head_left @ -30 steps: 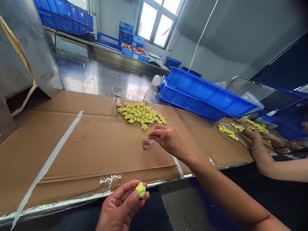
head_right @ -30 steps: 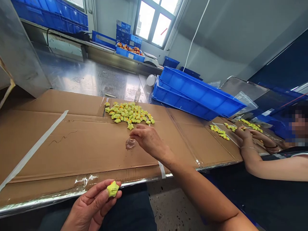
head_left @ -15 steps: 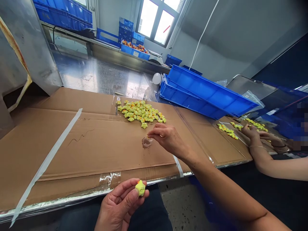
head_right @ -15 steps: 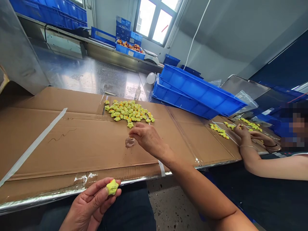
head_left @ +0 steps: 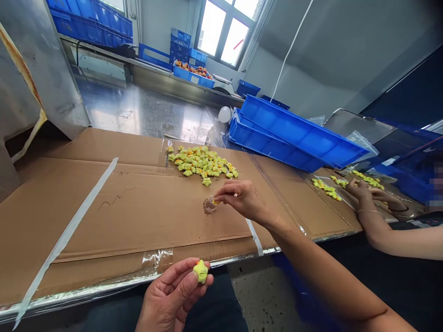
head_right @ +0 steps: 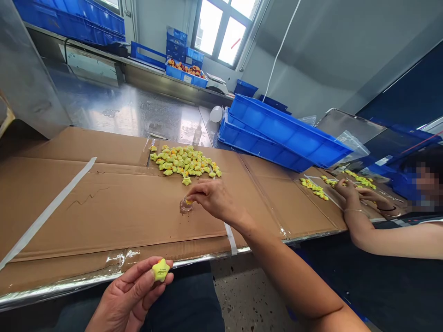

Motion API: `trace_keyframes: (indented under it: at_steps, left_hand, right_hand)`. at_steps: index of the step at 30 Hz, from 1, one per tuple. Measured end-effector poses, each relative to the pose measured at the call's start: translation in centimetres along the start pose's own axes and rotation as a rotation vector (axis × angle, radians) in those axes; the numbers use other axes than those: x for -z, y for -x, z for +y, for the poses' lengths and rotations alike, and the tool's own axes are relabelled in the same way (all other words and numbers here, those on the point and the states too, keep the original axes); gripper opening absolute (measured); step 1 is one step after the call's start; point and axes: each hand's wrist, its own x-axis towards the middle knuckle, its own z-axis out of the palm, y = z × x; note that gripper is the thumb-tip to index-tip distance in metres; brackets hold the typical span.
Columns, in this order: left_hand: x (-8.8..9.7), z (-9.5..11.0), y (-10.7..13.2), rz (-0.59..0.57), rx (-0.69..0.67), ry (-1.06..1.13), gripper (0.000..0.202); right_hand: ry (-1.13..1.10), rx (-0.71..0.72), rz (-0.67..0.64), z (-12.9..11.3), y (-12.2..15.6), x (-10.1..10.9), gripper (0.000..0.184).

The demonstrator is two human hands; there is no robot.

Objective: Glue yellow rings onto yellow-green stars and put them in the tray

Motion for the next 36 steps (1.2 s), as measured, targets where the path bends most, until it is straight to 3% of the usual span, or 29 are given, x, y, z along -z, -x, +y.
trace_keyframes:
  at_steps: [4,7,15,24,36]
  left_hand:
    - [0.0,0.0,-0.1,0.010,0.002,-0.017,0.035]
    - [0.1,0.0,-0.1,0.027,0.007,-0.022,0.036]
    - [-0.7,0.0,0.2,-0.008,-0.051,0.056,0.037]
    - [-1.0,-0.2,-0.3,-0.011,-0.017,0.107,0.044]
    - [-0.7,-0.4,-0.2,-0.021,-0.023,0.111,0.037]
  right_hand:
    - [-0.180,-0.141,-0.029,0.3,-0.1,0.6,0.007]
    - [-0.309,-0.229,-0.046,0.4,-0.3,1.1,0.012]
    - [-0.461,-0.339,0.032,1.0,-0.7,1.6,0.016]
    - [-0.438,-0.340,0.053,1.3,-0.7,1.3,0.015]
    - [-0.254,-0.261,0.045,2.2,-0.3,0.0,0.017]
